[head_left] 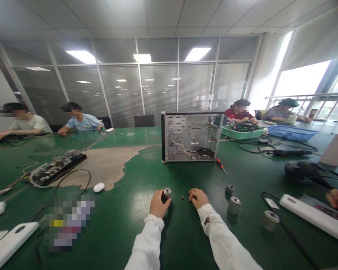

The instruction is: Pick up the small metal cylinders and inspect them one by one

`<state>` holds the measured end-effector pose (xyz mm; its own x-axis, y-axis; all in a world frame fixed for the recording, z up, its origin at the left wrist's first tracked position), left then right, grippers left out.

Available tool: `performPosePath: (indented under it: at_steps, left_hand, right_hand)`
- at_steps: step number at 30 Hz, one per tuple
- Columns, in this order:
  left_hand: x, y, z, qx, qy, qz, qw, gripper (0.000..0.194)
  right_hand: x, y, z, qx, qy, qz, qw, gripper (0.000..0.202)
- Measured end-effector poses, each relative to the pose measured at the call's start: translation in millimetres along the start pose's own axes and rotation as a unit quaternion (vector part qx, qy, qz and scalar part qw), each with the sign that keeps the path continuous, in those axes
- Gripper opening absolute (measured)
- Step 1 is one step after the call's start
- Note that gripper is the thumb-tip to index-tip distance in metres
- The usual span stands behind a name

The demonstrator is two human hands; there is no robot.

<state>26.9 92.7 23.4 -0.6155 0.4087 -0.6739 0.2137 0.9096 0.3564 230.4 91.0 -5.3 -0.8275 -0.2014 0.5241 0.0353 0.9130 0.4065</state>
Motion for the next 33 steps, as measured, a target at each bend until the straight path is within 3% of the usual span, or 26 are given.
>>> performPosePath:
  at_steps: [10,21,28,33]
  left_hand:
    - [0.8,0.6,0.8,0.003,-0.005,-0.008,1.000,0.028]
    - [-0.2,-2.9,1.5,0.013,-0.002,-0.001,1.000,0.042]
    - [2.0,-2.1,2.2,0.010,-0.004,0.008,1.000,0.038]
    - [-3.3,-3.0,8.1,0.031,-0.043,0.022,0.998,0.035]
  right_hand:
    - [1.5,-0.4,0.4,0.007,-0.018,0.005,1.000,0.022]
    - [10.1,-4.8,-6.4,-0.011,-0.005,-0.002,1.000,0.021]
    - [53.5,-14.5,-31.4,-0.073,0.105,-0.113,0.985,0.026]
    - [82.4,-26.6,-10.9,-0.028,0.162,-0.135,0.977,0.050]
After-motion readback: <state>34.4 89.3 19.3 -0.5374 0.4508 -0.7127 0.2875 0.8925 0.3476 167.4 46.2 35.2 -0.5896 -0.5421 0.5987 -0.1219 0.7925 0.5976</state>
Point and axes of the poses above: each hand's wrist, its own y-axis towards the middle knuckle, its own z-axis out of the palm, x = y × z, the point moved 9 cm from there along y, towards the middle knuckle, and after that the axes turned 3 degrees about x, right-handed, at the moved point
